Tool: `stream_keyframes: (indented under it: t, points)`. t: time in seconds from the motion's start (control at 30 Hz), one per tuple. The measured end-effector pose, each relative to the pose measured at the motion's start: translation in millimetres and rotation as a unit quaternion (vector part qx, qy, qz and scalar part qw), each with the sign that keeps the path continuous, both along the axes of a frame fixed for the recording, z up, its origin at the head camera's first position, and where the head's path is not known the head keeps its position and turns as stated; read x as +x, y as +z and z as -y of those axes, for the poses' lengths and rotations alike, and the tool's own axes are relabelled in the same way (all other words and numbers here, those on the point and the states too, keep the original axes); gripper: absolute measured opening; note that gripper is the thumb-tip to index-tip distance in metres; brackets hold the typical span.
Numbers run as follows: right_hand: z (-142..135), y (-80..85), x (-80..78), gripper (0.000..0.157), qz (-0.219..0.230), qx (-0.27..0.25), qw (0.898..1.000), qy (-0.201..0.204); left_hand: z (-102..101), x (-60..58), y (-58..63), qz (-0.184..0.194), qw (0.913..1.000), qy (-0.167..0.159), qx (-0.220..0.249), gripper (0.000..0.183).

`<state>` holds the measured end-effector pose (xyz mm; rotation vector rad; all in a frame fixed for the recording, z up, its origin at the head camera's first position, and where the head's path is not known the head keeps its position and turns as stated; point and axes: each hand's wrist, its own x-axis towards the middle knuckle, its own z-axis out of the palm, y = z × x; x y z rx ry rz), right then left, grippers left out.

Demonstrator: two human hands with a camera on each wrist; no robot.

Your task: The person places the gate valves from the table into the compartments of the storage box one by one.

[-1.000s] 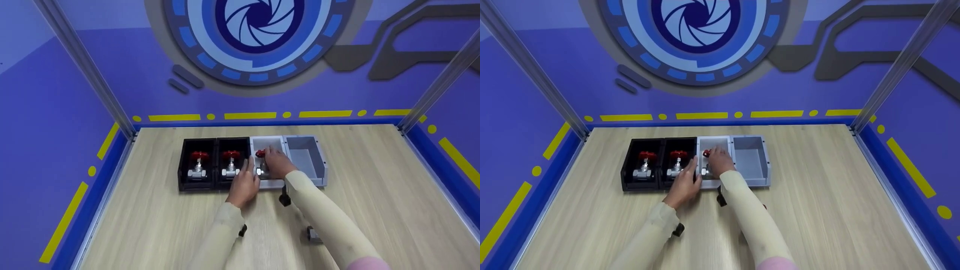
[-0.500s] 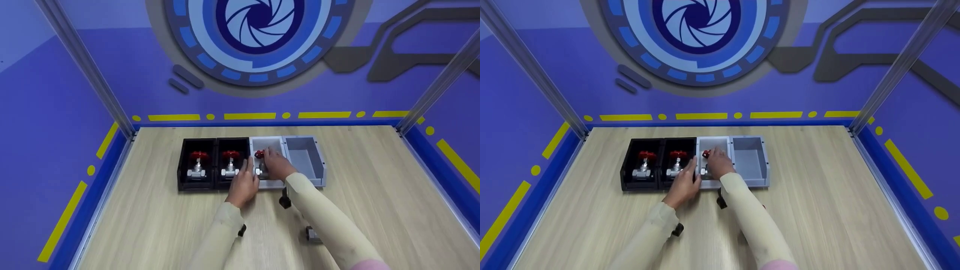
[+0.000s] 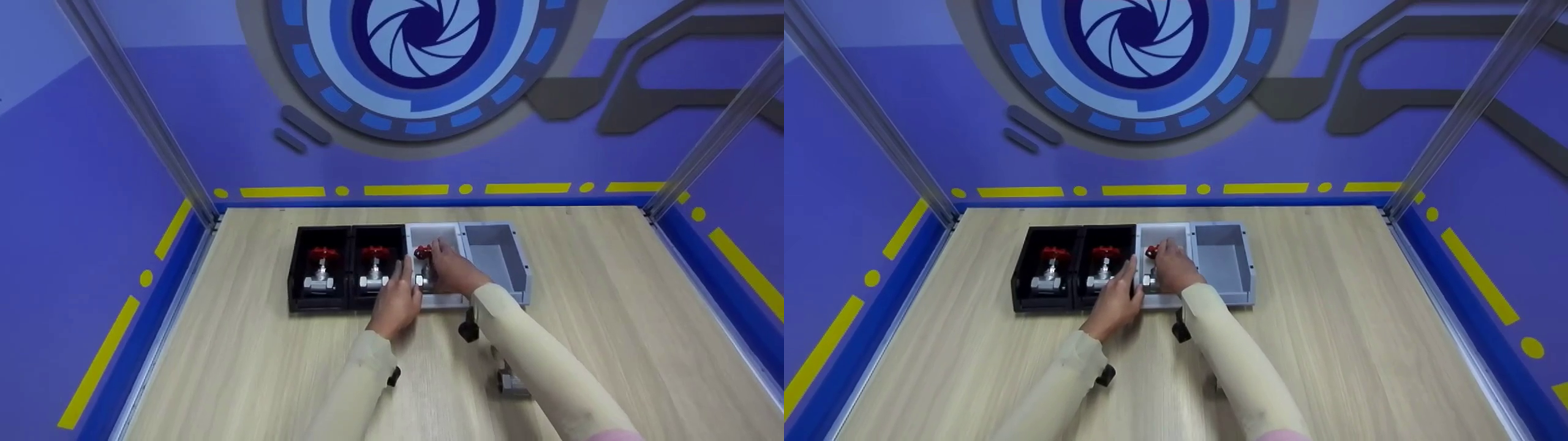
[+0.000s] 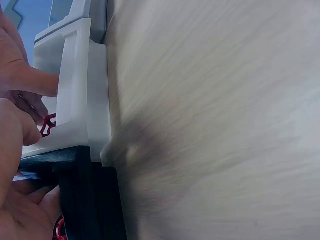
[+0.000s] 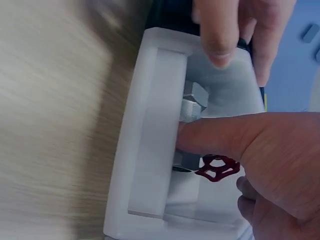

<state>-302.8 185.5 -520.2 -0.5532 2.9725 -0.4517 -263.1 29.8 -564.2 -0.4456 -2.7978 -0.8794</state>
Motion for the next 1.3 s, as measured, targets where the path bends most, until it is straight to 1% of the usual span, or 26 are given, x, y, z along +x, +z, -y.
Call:
stream_keyframes:
  t: [0.23,0.53,0.77,0.97,1.13,1.2,1.3]
  points:
    - [1,10.1,8.7,0.101,0.02,-0.014,1.0,-0.004,0,0.2,-0.2,-0.002,1.0,0.006,-0.005,0.067]
    - [1,14.4,18.0,0.107,0.019,-0.026,0.999,-0.013,0,1.2,-3.0,-0.004,1.0,0.002,-0.005,0.068]
    - [-2,18.8,25.0,0.109,0.035,-0.045,0.998,-0.028,0,0.6,-2.3,0.02,0.9997,0.004,-0.01,0.07]
    - [-8,22.5,30.6,0.112,0.051,-0.048,0.997,-0.045,0,1.1,-1.8,0.028,0.9995,0.008,-0.015,0.071]
    - [-14,26.7,36.3,0.109,0.062,-0.047,0.996,-0.05,0,0.3,-1.7,0.005,0.9999,0.005,-0.015,0.068]
    - [-17,27.9,38.3,0.108,0.057,-0.043,0.996,-0.046,0,0.2,-1.1,-0.004,0.9999,0.004,-0.016,0.067]
    - [-21,28.4,40.8,0.107,0.042,-0.032,0.998,-0.039,0,0.6,0.1,-0.005,0.9999,0.003,-0.014,0.066]
